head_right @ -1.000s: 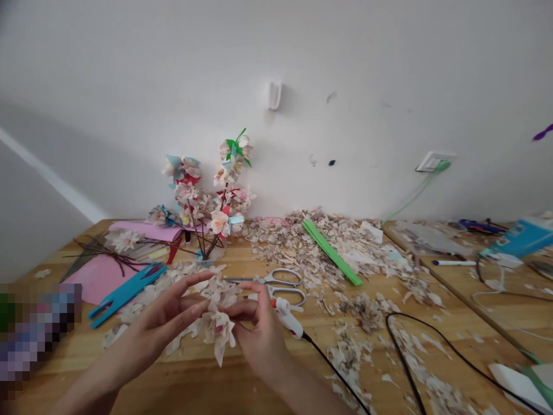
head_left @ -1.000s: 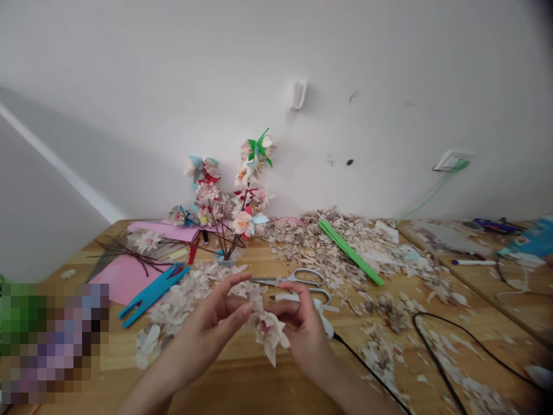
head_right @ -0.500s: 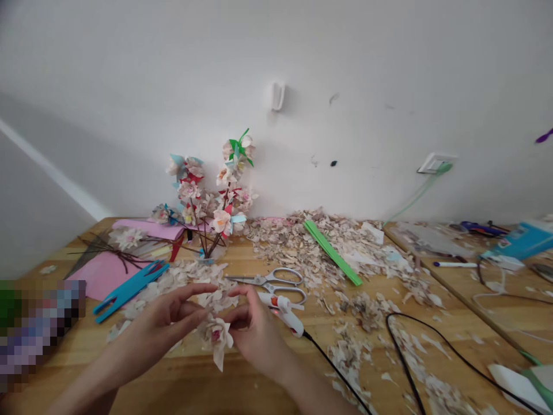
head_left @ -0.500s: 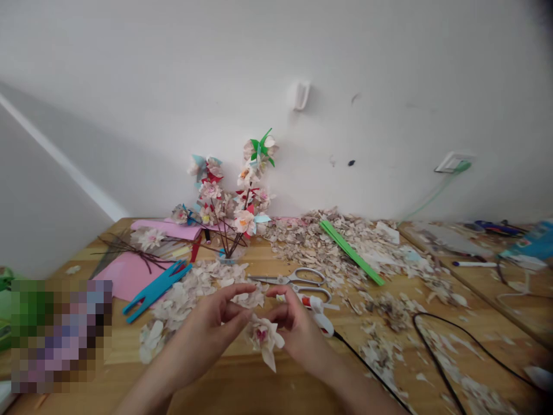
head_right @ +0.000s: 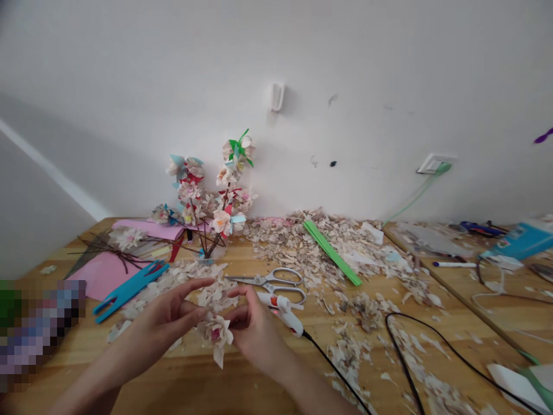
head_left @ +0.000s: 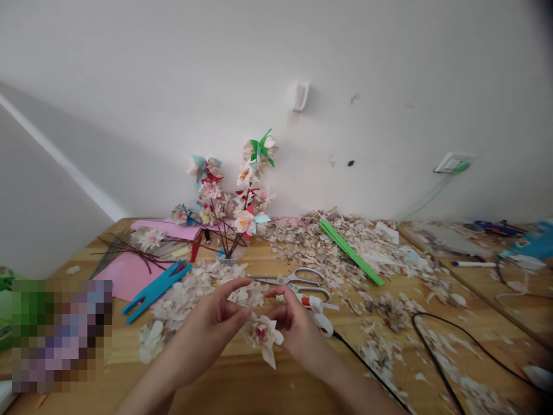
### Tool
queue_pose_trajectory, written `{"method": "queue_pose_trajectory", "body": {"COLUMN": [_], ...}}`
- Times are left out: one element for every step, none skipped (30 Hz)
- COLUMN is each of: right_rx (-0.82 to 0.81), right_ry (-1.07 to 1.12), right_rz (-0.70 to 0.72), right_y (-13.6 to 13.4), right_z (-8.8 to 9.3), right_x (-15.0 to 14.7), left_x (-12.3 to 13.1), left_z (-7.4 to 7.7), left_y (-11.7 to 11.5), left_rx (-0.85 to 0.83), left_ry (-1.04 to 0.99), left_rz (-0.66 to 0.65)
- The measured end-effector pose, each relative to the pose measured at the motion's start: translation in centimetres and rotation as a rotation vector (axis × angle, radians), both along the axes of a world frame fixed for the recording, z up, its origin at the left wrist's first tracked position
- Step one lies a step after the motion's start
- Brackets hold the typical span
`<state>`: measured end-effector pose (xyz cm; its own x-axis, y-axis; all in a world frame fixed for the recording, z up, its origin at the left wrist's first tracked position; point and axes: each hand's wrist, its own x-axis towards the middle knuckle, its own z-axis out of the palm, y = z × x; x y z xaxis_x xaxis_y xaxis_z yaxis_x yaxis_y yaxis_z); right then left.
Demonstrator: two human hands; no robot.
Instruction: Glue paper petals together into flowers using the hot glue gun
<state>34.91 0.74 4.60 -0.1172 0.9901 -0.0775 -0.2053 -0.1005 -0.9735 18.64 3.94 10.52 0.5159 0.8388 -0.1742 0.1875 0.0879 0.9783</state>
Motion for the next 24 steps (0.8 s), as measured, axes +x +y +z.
{"method": "queue_pose_trajectory", "body": {"right_rx": [0.004, 0.005, 0.005, 0.004, 0.004, 0.008, 0.016, 0.027, 0.038, 0.044, 0.045, 0.043, 0.04, 0.038, 0.037, 0.036, 0.036, 0.033, 0.03, 0.027, 0.021, 0.015, 0.015, 0.022], "right_ry": [-0.002, -0.006, -0.01, -0.018, -0.028, -0.038, -0.045, -0.045, -0.031, -0.01, 0.012, 0.033, 0.052, 0.067, 0.077, 0.082, 0.083, 0.075, 0.06, 0.041, 0.02, 0.0, -0.013, -0.024], "right_rz": [-0.001, -0.002, -0.005, -0.007, -0.009, -0.012, -0.015, -0.019, -0.021, -0.022, -0.023, -0.028, -0.034, -0.041, -0.049, -0.057, -0.064, -0.067, -0.071, -0.08, -0.09, -0.099, -0.108, -0.112], "right_y": [0.0, 0.0, 0.0, 0.0, 0.0, 0.0, 0.1, 0.1, 0.2, 0.3, 0.3, 0.4, 0.4, 0.5, 0.5, 0.5, 0.6, 0.6, 0.6, 0.7, 0.8, 0.8, 0.8, 0.8], "right_z": [0.0, 0.0, -0.1, -0.1, -0.2, -0.3, -0.4, -0.5, -0.6, -0.7, -0.8, -0.8, -0.9, -1.0, -1.1, -1.2, -1.3, -1.3, -1.3, -1.4, -1.4, -1.5, -1.6, -1.8], "right_x": [0.0, 0.0, 0.0, 0.0, 0.1, 0.1, 0.1, 0.1, 0.2, 0.2, 0.2, 0.2, 0.1, 0.1, 0.1, 0.0, 0.0, 0.0, -0.1, -0.1, -0.1, -0.2, -0.4, -0.5], "left_x": [0.0, 0.0, -0.1, -0.1, -0.1, 0.0, 0.0, 0.1, 0.2, 0.2, 0.3, 0.3, 0.2, 0.2, 0.1, 0.0, 0.0, -0.1, 0.0, 0.0, 0.2, 0.3, 0.4, 0.5], "left_z": [-0.1, -0.2, -0.3, -0.4, -0.5, -0.5, -0.5, -0.6, -0.6, -0.6, -0.6, -0.6, -0.6, -0.7, -0.7, -0.7, -0.7, -0.7, -0.7, -0.8, -1.0, -1.2, -1.5, -1.8], "left_y": [0.0, 0.0, 0.0, 0.0, -0.1, -0.1, 0.0, 0.0, 0.0, 0.1, 0.2, 0.2, 0.3, 0.3, 0.3, 0.2, 0.1, 0.0, 0.0, 0.0, 0.0, 0.2, 0.5, 0.8], "left_rx": [0.004, 0.009, 0.012, 0.012, 0.011, 0.007, 0.0, -0.013, -0.028, -0.044, -0.061, -0.076, -0.09, -0.104, -0.118, -0.131, -0.137, -0.138, -0.137, -0.136, -0.138, -0.149, -0.169, -0.193], "left_ry": [-0.007, -0.014, -0.023, -0.034, -0.042, -0.048, -0.06, -0.079, -0.104, -0.135, -0.165, -0.188, -0.202, -0.207, -0.209, -0.21, -0.213, -0.219, -0.229, -0.241, -0.251, -0.263, -0.281, -0.306], "left_rz": [0.009, 0.018, 0.024, 0.031, 0.037, 0.042, 0.047, 0.052, 0.061, 0.075, 0.096, 0.122, 0.146, 0.163, 0.172, 0.173, 0.168, 0.162, 0.159, 0.163, 0.176, 0.197, 0.231, 0.274]}}
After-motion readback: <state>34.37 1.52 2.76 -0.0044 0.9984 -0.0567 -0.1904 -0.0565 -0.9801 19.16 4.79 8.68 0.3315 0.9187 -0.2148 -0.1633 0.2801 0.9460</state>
